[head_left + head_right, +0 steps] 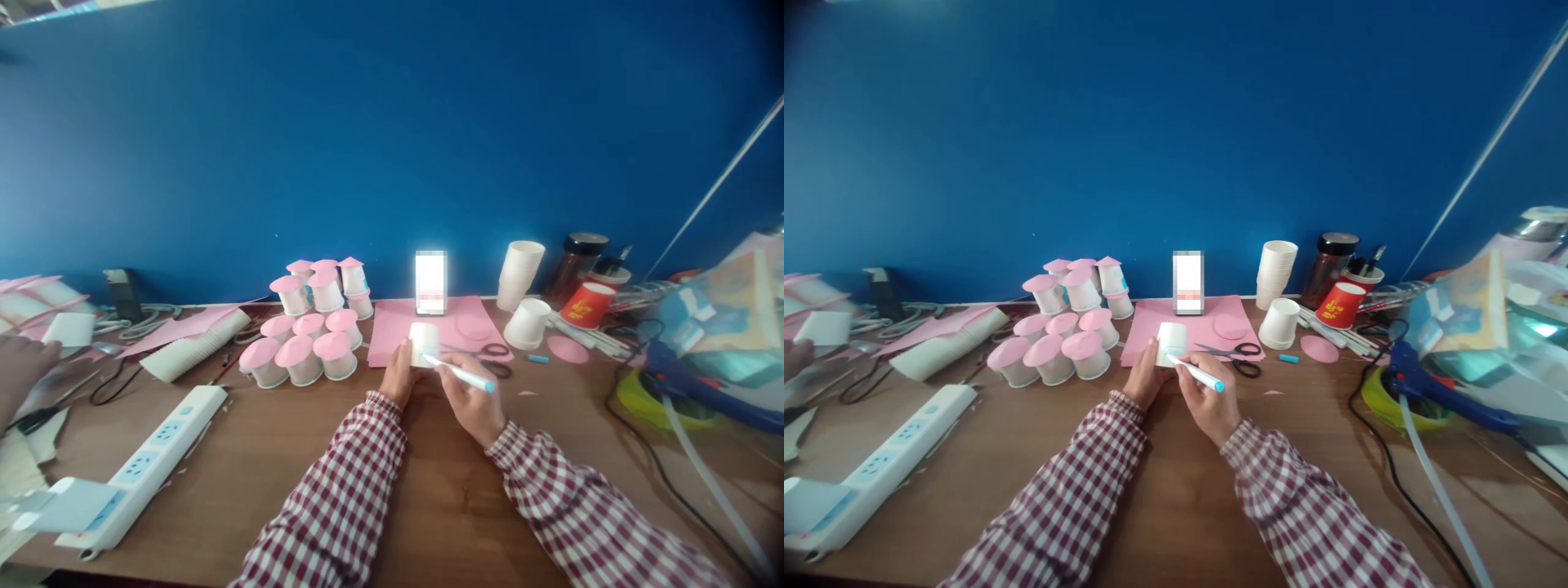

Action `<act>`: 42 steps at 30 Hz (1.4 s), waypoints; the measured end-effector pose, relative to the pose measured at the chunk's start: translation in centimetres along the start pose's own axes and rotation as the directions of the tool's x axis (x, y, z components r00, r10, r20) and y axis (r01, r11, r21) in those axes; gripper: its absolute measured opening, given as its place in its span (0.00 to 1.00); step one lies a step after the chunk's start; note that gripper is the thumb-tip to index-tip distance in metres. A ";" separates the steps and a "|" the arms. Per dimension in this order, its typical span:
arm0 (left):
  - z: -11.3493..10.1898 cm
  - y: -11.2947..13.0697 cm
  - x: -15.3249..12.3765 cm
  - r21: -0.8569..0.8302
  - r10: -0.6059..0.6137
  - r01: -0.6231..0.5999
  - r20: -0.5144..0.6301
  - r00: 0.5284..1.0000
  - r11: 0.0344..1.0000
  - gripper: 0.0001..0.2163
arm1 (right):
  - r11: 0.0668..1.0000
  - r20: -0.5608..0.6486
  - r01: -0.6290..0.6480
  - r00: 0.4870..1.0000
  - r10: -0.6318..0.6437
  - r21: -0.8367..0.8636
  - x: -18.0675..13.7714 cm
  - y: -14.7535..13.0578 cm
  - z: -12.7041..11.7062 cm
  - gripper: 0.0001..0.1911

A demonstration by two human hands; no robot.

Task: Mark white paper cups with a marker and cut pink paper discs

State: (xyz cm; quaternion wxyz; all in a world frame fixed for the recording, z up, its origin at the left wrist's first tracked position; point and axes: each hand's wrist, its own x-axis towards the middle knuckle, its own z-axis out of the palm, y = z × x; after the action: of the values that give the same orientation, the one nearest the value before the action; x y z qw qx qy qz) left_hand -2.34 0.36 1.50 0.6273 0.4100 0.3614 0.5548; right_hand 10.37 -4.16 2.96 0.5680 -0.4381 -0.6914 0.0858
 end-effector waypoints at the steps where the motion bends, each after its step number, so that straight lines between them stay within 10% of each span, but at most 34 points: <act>1: 0.0 0.0 0.0 -0.003 0.002 -0.002 -0.005 1.000 1.000 0.22 | 1.000 0.001 -0.002 1.000 0.002 0.001 0.0 0.0 0.0 0.07; 42: -0.2 -0.2 0.2 -0.036 -0.009 0.010 0.026 1.000 0.999 0.23 | 0.999 -0.016 -0.049 0.999 0.049 0.012 0.2 -0.2 -0.2 0.05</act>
State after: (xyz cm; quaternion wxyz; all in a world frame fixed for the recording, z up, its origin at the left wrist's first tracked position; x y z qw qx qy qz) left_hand -2.44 0.53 1.27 0.6419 0.4038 0.3451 0.5529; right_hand 10.48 -4.19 3.31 0.5740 -0.4521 -0.6753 0.1002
